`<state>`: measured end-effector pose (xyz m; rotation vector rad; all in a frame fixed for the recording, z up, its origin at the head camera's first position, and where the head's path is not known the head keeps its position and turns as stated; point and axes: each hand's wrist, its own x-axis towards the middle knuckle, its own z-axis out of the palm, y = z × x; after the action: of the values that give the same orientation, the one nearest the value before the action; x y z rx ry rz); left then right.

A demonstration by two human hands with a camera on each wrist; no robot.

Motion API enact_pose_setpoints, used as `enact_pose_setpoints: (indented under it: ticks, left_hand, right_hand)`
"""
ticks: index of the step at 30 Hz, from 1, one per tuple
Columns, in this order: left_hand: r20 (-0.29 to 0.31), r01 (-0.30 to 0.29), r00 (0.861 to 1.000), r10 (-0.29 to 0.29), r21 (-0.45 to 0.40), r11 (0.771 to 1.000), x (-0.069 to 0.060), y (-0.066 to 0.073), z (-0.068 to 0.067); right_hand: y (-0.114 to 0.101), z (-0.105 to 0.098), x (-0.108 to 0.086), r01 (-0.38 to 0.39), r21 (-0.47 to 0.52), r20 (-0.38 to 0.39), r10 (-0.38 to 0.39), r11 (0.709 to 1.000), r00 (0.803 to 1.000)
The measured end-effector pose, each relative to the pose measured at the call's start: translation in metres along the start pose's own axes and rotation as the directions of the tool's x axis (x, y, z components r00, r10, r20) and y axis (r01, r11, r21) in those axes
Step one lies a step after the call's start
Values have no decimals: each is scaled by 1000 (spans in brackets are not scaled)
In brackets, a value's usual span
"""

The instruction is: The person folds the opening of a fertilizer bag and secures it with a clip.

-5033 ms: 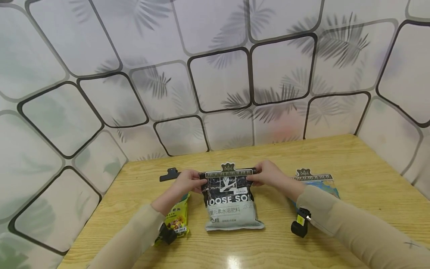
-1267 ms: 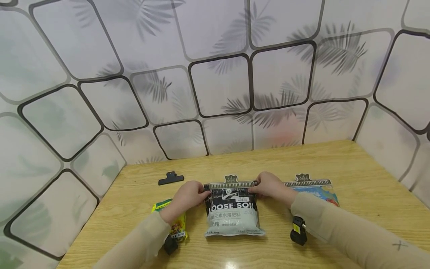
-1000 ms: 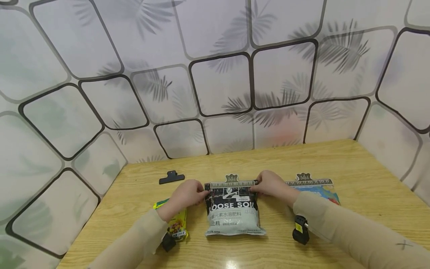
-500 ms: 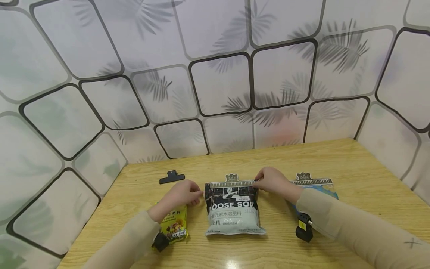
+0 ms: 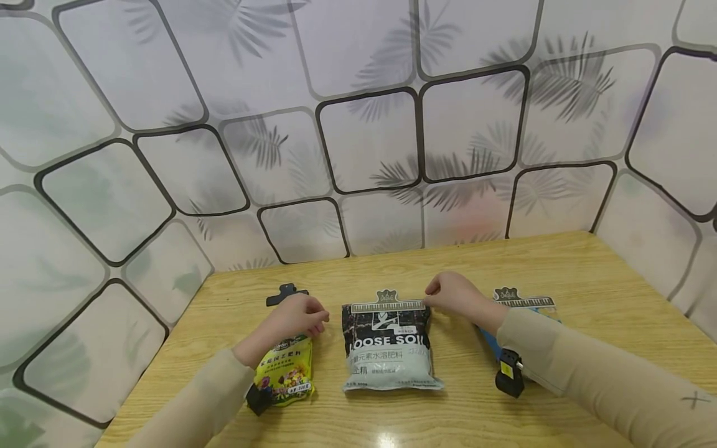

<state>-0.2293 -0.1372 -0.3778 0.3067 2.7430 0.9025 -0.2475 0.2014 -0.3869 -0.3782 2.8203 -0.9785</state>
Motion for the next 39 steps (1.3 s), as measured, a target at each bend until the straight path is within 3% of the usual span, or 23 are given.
enact_pose_setpoints:
  ticks: [14,26,39]
  left_hand:
    - [-20,42,999,-43,-29,999,-7,-7,-19]
    - [-32,58,998,-60,-59,997,-16,-25,-30]
    - [-41,69,997,-72,-71,995,-30,-34,-39]
  right_hand:
    - [-10,-5,2,22,34,16,-22,999,1000]
    - [-30,2,-4,52,62,58,-56,997,997]
    - [-49,7,-6,135,60,49,-138,989,989]
